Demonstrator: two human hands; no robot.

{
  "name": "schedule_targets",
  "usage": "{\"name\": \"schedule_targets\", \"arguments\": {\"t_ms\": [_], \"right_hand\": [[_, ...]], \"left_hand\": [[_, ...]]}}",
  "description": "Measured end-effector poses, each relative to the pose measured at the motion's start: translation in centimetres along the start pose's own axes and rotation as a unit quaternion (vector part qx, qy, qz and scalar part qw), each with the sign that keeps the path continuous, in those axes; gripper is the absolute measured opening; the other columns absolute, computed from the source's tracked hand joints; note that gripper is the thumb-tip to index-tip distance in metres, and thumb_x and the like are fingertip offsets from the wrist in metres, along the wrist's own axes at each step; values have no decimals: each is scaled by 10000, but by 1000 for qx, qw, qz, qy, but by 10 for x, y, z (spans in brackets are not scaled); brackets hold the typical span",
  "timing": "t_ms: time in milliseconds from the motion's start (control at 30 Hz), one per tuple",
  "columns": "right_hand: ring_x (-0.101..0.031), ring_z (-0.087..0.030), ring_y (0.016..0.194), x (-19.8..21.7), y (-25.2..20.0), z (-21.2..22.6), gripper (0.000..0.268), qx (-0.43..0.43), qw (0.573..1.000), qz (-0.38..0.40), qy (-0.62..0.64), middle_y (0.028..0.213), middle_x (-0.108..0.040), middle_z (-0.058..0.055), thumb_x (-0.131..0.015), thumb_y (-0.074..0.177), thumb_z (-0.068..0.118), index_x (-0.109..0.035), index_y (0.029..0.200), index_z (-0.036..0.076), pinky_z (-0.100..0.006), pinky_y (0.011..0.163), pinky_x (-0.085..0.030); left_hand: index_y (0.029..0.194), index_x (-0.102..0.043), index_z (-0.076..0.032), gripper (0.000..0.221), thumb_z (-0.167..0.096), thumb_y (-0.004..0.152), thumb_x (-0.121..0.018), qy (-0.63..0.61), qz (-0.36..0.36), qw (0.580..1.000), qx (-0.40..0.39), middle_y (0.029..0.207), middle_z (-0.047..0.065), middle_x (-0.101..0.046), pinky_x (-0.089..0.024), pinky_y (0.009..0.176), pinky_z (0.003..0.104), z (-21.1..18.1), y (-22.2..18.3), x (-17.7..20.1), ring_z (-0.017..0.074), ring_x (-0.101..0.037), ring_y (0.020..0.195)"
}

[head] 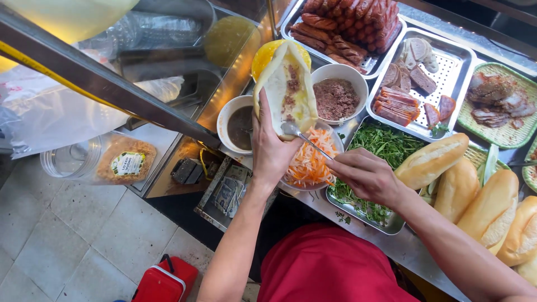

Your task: Assemble Vietnamese Banh Mi sandwiches by slicing bread and adding various meats, condiments, and vegetables.

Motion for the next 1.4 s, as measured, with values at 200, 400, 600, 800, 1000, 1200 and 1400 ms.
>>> {"name": "schedule_targets", "arguments": {"t_ms": [200,400,600,800,1000,1200,1400], "right_hand": [[-678,-127,770,38,6,-50,196,-283,955,-37,78,901,-744,-66,-633,1048,113,-761,1182,51,-278,675,-542],[-648,-92,757,48,26,-83,189,-313,915,-181,179,929,-731,-59,-606,1157,178,-746,1247,88,-264,656,-527],[-692,-244,836,4,7,-25,268,-64,992,-56,-97,1028,-713,-134,-686,929,-11,-741,1185,44,-357,717,-566],[-691,-271,827,5,-2,1,323,38,999,35,-4,998,-705,-122,-741,840,-4,-735,1163,15,-366,745,-559],[-667,-123,763,30,12,-39,170,-265,954,-28,135,881,-733,-66,-621,1054,63,-761,1133,7,-264,678,-532],[-664,-99,760,40,27,-66,229,-314,923,-102,199,901,-721,-72,-593,1113,141,-726,1188,-30,-241,678,-562],[-600,-100,684,49,46,-72,253,-371,865,-205,269,868,-690,-77,-622,1120,155,-705,1182,-75,-225,602,-467]], "left_hand": [[1623,-159,-42,1241,-269,711,-969,36,17,998,-42,1539,341,-386,-411,1162,505,-1,-12,0,492,-438,1414],[1639,-157,-43,1206,-260,754,-948,42,39,997,-45,1563,338,-371,-415,1181,501,-12,-23,2,486,-440,1433],[1644,-146,-57,1240,-204,719,-958,-12,-1,1000,-4,1572,322,-378,-417,1199,474,0,-13,11,454,-440,1458],[1637,-94,-51,1324,-141,631,-951,21,6,1000,19,1573,342,-334,-400,1183,479,7,-8,24,481,-405,1450],[1647,-86,-67,1236,-174,754,-934,40,14,999,-21,1575,344,-337,-431,1184,473,-1,-18,25,483,-426,1449],[1640,-108,-62,1192,-187,770,-913,52,23,998,-21,1560,349,-335,-443,1168,479,-7,-24,28,491,-436,1433],[1638,-143,-63,1108,-183,819,-880,77,21,996,-37,1568,365,-324,-470,1152,480,-1,-39,16,496,-439,1438]]}}
Point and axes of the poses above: each hand's wrist, its own y-axis towards the middle knuckle, its own x-axis out of the back of the hand, z = x × y, the point moved 4 cm from there along y, towards the middle knuckle
